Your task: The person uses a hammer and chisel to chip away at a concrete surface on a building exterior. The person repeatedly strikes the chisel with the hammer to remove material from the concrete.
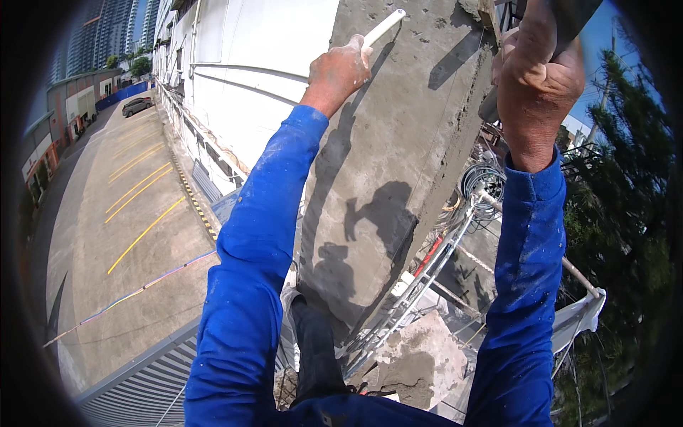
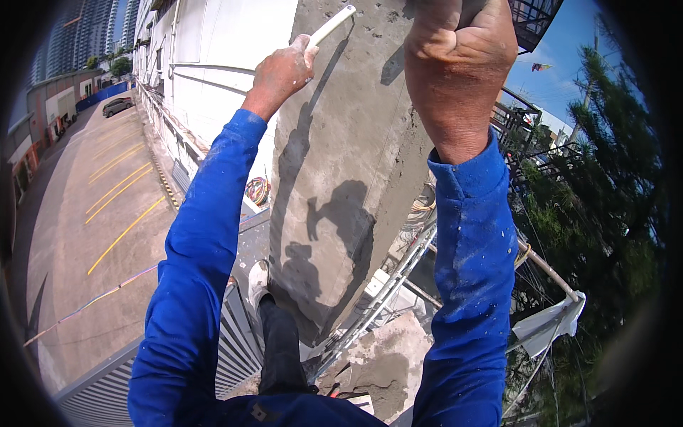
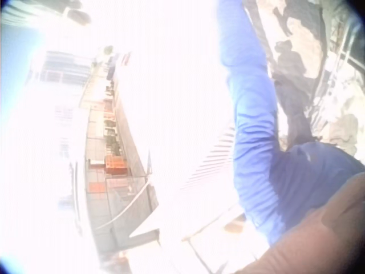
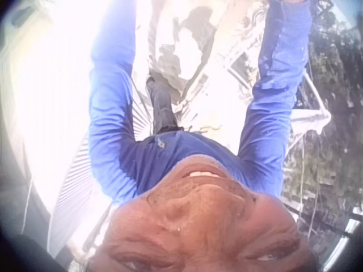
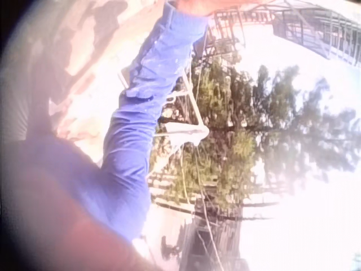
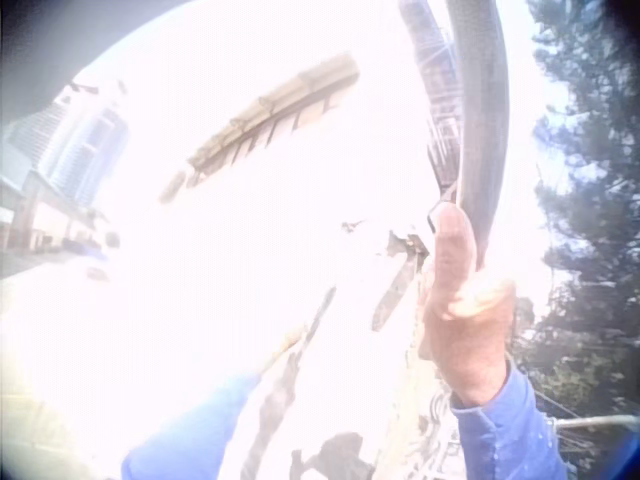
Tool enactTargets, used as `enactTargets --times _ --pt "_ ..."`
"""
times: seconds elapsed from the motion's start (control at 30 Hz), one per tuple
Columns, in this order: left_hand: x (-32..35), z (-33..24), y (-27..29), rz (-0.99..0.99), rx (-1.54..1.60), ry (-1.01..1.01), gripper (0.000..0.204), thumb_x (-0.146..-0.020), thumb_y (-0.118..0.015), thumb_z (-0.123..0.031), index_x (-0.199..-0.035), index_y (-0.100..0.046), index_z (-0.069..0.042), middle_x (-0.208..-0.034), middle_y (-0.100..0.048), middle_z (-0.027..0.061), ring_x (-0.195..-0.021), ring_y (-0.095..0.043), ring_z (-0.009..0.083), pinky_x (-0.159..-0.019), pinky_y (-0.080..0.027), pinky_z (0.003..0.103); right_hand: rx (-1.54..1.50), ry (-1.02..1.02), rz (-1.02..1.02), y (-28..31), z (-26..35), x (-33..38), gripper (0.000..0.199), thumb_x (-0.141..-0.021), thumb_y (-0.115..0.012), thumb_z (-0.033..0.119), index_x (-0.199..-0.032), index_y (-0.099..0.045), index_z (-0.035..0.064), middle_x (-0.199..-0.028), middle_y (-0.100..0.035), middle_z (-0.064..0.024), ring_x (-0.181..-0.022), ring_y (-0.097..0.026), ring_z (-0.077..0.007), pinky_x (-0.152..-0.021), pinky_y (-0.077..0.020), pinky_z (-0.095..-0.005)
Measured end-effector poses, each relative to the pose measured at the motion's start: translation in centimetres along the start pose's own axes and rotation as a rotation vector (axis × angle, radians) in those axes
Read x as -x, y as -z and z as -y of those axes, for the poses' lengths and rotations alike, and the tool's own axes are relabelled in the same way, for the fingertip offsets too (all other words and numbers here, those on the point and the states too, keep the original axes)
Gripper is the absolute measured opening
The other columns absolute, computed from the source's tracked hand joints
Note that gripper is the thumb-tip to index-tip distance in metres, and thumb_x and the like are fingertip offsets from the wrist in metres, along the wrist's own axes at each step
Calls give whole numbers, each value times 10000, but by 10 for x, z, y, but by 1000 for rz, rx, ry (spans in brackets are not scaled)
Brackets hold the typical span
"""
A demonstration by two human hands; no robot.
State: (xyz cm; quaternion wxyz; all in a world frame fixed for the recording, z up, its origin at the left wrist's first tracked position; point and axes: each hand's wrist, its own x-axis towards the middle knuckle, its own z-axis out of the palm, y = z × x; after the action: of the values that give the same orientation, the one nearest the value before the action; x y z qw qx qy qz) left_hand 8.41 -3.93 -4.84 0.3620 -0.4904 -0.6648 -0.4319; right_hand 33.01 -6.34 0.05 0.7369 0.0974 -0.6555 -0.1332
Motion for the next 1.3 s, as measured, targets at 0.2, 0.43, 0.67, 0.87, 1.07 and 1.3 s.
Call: enactTargets --times 0.2,0.43,0.67,0.87,1.07,1.3 --pt "-6 10 -14 -19 -20 -46 329 -980 -449 -339 -1167 -551 -89 -808 -675 194 -793 -670 393 -719 -532 509 8 -1096 709 -6 -56 66 497 -956 -533 494 -928 -572 -1 -584 -493 -36 -429 -502 -127 -397 -409 -291" --pt "-20 37 -3 -8 13 75 427 -989 -403 -363 -1292 -525 -88 -988 -684 212 -946 -661 384 -845 -517 502 -316 -256 67 -12 17 0 371 -986 -536 414 -852 -520 69 -564 -464 -2 -442 -465 -78 -422 -391 -233" --pt "-16 20 -23 86 75 89 410 -991 -394 -355 -1287 -512 -96 -1027 -676 211 -973 -650 395 -857 -510 507 212 -700 651 -57 -89 81 487 -958 -532 489 -861 -523 12 -620 -508 -42 -507 -537 -144 -467 -440 -305" --pt "-20 43 -10 -18 28 115 405 -994 -383 -354 -1265 -516 -84 -1049 -672 209 -988 -655 372 -853 -517 494 -151 -460 319 -59 -25 24 409 -972 -534 461 -886 -518 62 -545 -442 14 -401 -440 -84 -381 -365 -258" --pt "-18 57 -26 63 9 165 366 -989 -401 -339 -1213 -535 -82 -975 -681 196 -958 -660 365 -828 -527 487 -12 -109 56 -95 -43 27 503 -960 -529 493 -927 -553 -9 -661 -569 -127 -586 -550 -286 -540 -454 -354" --pt "-1 98 -46 179 30 157 467 -968 -421 -410 -1256 -529 -58 -1118 -637 247 -1073 -598 408 -932 -476 476 138 -711 719 -97 -94 115 506 -948 -541 495 -860 -561 -3 -604 -534 -71 -444 -514 -190 -416 -397 -353"
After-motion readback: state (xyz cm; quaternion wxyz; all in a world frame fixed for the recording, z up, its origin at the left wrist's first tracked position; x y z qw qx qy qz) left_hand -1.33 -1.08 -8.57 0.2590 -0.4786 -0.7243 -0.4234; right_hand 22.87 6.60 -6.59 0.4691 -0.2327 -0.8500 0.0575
